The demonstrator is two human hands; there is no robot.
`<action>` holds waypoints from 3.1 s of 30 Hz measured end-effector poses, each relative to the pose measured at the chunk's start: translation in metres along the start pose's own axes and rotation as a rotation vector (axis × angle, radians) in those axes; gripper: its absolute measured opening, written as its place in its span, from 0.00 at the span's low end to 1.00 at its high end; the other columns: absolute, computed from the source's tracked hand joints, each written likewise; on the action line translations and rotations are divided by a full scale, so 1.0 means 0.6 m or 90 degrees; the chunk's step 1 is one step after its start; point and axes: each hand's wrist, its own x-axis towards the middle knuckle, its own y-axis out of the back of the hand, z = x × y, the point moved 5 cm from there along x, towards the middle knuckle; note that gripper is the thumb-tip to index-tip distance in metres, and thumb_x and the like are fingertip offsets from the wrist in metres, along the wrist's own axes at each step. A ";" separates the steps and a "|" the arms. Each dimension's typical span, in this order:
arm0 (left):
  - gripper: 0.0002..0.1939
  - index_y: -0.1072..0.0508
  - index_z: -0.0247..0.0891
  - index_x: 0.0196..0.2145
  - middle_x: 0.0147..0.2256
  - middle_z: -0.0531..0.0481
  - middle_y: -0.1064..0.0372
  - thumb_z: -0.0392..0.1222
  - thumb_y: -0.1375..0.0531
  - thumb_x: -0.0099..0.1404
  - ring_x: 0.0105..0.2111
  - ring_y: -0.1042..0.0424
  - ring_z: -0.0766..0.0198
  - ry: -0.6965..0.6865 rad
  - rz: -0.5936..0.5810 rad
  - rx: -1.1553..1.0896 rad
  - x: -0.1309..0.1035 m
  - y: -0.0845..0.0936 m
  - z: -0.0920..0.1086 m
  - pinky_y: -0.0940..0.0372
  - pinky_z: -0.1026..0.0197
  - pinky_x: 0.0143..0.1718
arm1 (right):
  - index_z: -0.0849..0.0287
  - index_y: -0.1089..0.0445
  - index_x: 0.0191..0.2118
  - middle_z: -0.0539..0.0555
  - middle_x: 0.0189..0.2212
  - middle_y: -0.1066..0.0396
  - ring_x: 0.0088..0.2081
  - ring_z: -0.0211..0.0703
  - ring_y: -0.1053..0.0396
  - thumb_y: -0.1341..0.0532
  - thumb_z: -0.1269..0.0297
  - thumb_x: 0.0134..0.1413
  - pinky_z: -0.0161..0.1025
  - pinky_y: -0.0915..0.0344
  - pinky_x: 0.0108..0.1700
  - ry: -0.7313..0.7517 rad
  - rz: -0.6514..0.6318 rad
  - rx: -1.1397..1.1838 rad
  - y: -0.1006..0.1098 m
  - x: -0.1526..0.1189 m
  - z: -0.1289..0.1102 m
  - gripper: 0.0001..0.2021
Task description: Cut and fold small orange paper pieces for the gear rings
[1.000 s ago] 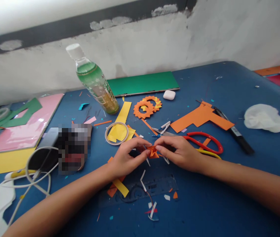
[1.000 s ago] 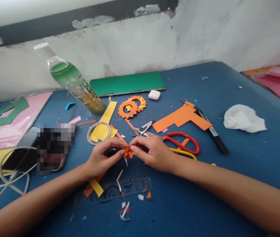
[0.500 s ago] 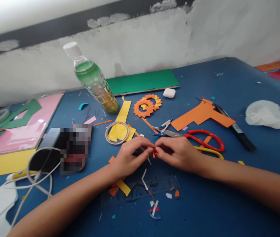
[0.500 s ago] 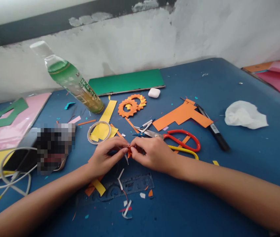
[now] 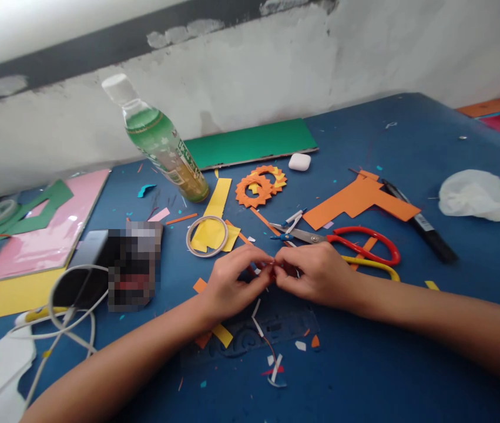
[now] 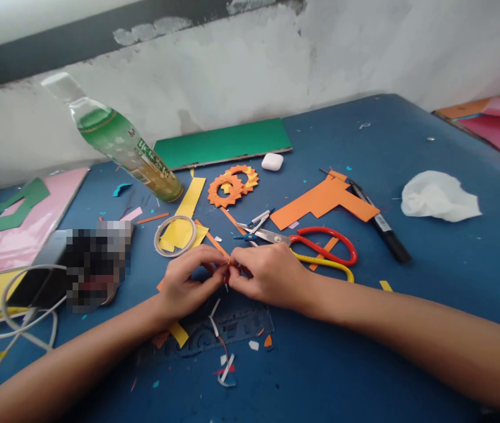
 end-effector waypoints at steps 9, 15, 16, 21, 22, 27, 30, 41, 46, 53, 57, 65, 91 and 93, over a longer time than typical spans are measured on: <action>0.07 0.31 0.36 0.34 0.29 0.50 0.28 0.30 0.41 0.56 0.28 0.29 0.69 0.002 0.031 0.070 -0.006 -0.003 0.005 0.32 0.69 0.28 | 0.61 0.34 0.25 0.49 0.17 0.32 0.19 0.34 0.34 0.45 0.69 0.50 0.31 0.47 0.23 0.028 0.014 -0.010 -0.004 -0.001 -0.003 0.07; 0.06 0.30 0.35 0.33 0.29 0.50 0.28 0.30 0.41 0.56 0.27 0.29 0.70 -0.014 0.045 0.061 -0.006 0.000 0.010 0.31 0.70 0.27 | 0.60 0.34 0.25 0.48 0.16 0.32 0.19 0.33 0.36 0.45 0.69 0.49 0.30 0.48 0.23 0.004 0.007 0.026 -0.001 -0.001 -0.002 0.06; 0.06 0.30 0.35 0.33 0.29 0.50 0.27 0.30 0.41 0.56 0.27 0.29 0.70 -0.012 0.050 0.058 -0.006 0.001 0.010 0.31 0.70 0.27 | 0.60 0.34 0.25 0.47 0.16 0.33 0.18 0.32 0.37 0.45 0.69 0.49 0.30 0.48 0.23 -0.007 0.000 0.041 0.000 0.000 -0.002 0.06; 0.07 0.29 0.35 0.34 0.29 0.50 0.27 0.30 0.41 0.56 0.27 0.28 0.70 0.008 0.065 0.034 -0.008 0.004 0.011 0.30 0.71 0.26 | 0.60 0.34 0.25 0.46 0.16 0.34 0.17 0.30 0.39 0.44 0.69 0.49 0.29 0.48 0.22 -0.055 -0.024 0.109 0.004 0.002 -0.005 0.05; 0.07 0.29 0.35 0.34 0.29 0.50 0.27 0.30 0.41 0.56 0.27 0.28 0.70 0.012 0.063 0.027 -0.009 0.003 0.011 0.30 0.71 0.26 | 0.60 0.34 0.25 0.46 0.16 0.34 0.17 0.30 0.39 0.44 0.69 0.49 0.29 0.48 0.22 -0.059 -0.026 0.117 0.005 0.002 -0.005 0.05; 0.07 0.29 0.35 0.34 0.30 0.50 0.27 0.32 0.39 0.55 0.28 0.27 0.70 0.053 0.063 -0.007 -0.011 0.002 0.011 0.29 0.71 0.25 | 0.59 0.34 0.25 0.46 0.16 0.34 0.17 0.30 0.39 0.45 0.69 0.49 0.29 0.48 0.21 -0.063 -0.026 0.114 0.012 0.001 -0.008 0.06; 0.07 0.29 0.35 0.35 0.29 0.50 0.27 0.32 0.39 0.56 0.28 0.27 0.70 0.125 0.051 -0.034 -0.009 -0.001 0.008 0.29 0.72 0.24 | 0.59 0.34 0.24 0.46 0.15 0.34 0.16 0.30 0.39 0.44 0.69 0.49 0.30 0.49 0.21 -0.055 -0.015 0.070 0.015 0.001 -0.008 0.06; 0.05 0.30 0.35 0.34 0.30 0.49 0.29 0.31 0.41 0.57 0.30 0.28 0.68 0.197 0.028 -0.106 -0.007 -0.009 0.015 0.28 0.67 0.31 | 0.57 0.37 0.22 0.47 0.14 0.33 0.17 0.34 0.36 0.46 0.69 0.49 0.35 0.51 0.21 0.065 0.025 -0.111 0.023 -0.001 -0.028 0.08; 0.07 0.30 0.35 0.34 0.30 0.49 0.29 0.29 0.41 0.56 0.31 0.28 0.68 0.160 0.026 -0.076 -0.008 -0.008 0.017 0.28 0.65 0.34 | 0.57 0.37 0.22 0.48 0.14 0.34 0.17 0.36 0.36 0.46 0.68 0.49 0.37 0.52 0.21 0.076 0.025 -0.142 0.021 -0.002 -0.030 0.08; 0.08 0.31 0.35 0.34 0.30 0.50 0.29 0.28 0.42 0.56 0.31 0.28 0.67 0.164 0.023 -0.071 -0.007 -0.009 0.017 0.29 0.65 0.34 | 0.57 0.37 0.22 0.48 0.14 0.33 0.17 0.36 0.35 0.46 0.69 0.49 0.36 0.52 0.21 0.060 0.019 -0.136 0.022 -0.002 -0.030 0.07; 0.08 0.31 0.35 0.34 0.30 0.50 0.29 0.29 0.42 0.56 0.30 0.28 0.68 0.179 0.016 -0.094 -0.006 -0.010 0.015 0.28 0.66 0.34 | 0.57 0.37 0.22 0.47 0.14 0.34 0.17 0.35 0.36 0.45 0.68 0.48 0.35 0.54 0.21 0.017 -0.010 -0.086 0.020 -0.002 -0.025 0.06; 0.07 0.30 0.35 0.34 0.30 0.50 0.27 0.32 0.40 0.56 0.29 0.26 0.68 0.193 -0.031 -0.099 -0.004 -0.008 0.012 0.27 0.67 0.33 | 0.58 0.38 0.21 0.45 0.14 0.37 0.15 0.30 0.43 0.44 0.67 0.47 0.32 0.55 0.20 -0.093 -0.115 0.041 0.018 0.003 -0.011 0.07; 0.04 0.29 0.34 0.31 0.28 0.49 0.26 0.31 0.39 0.54 0.28 0.26 0.67 0.138 0.011 0.019 0.000 0.002 0.023 0.29 0.68 0.26 | 0.60 0.33 0.23 0.47 0.13 0.36 0.17 0.32 0.37 0.44 0.67 0.51 0.32 0.52 0.21 -0.017 -0.067 -0.027 0.020 -0.004 -0.020 0.08; 0.04 0.29 0.35 0.31 0.28 0.49 0.26 0.32 0.39 0.54 0.27 0.27 0.67 0.142 0.010 0.015 -0.001 0.001 0.022 0.28 0.68 0.27 | 0.60 0.34 0.22 0.46 0.13 0.35 0.17 0.32 0.37 0.44 0.68 0.50 0.32 0.52 0.21 -0.015 -0.059 -0.031 0.020 -0.004 -0.021 0.08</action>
